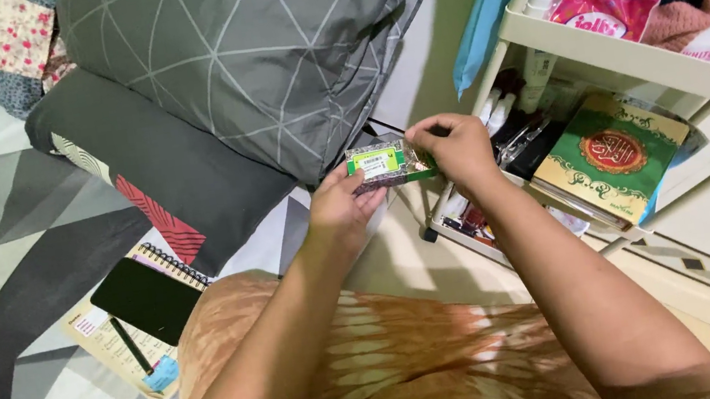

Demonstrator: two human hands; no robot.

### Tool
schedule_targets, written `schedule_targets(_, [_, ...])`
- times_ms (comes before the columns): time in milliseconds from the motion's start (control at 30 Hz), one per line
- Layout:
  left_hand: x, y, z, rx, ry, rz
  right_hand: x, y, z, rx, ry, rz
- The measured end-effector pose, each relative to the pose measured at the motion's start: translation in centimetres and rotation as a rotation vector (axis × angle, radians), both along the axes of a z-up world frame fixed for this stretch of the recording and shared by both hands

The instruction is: The person organizes and tidies various personal care items and household objects on shelves and a storage cart in a room.

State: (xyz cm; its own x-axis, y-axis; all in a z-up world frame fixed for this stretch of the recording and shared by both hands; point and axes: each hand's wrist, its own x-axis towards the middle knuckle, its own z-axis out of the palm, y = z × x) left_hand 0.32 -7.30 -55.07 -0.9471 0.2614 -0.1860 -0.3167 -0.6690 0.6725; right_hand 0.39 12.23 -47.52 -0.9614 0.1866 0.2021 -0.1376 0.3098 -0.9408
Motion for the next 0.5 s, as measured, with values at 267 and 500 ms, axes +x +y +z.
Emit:
schedule_targets(267, [-0.3,-1.0,-2.8,0.029,0.006,-0.033,1.4,0.2,-0.4,0.626,0.134,-0.029])
schedule_targets(500, [0.2,-1.2,-2.5,0.084,-0.015,-0.063,1.9,4.1,-3.6,0.314,0.097,-0.059])
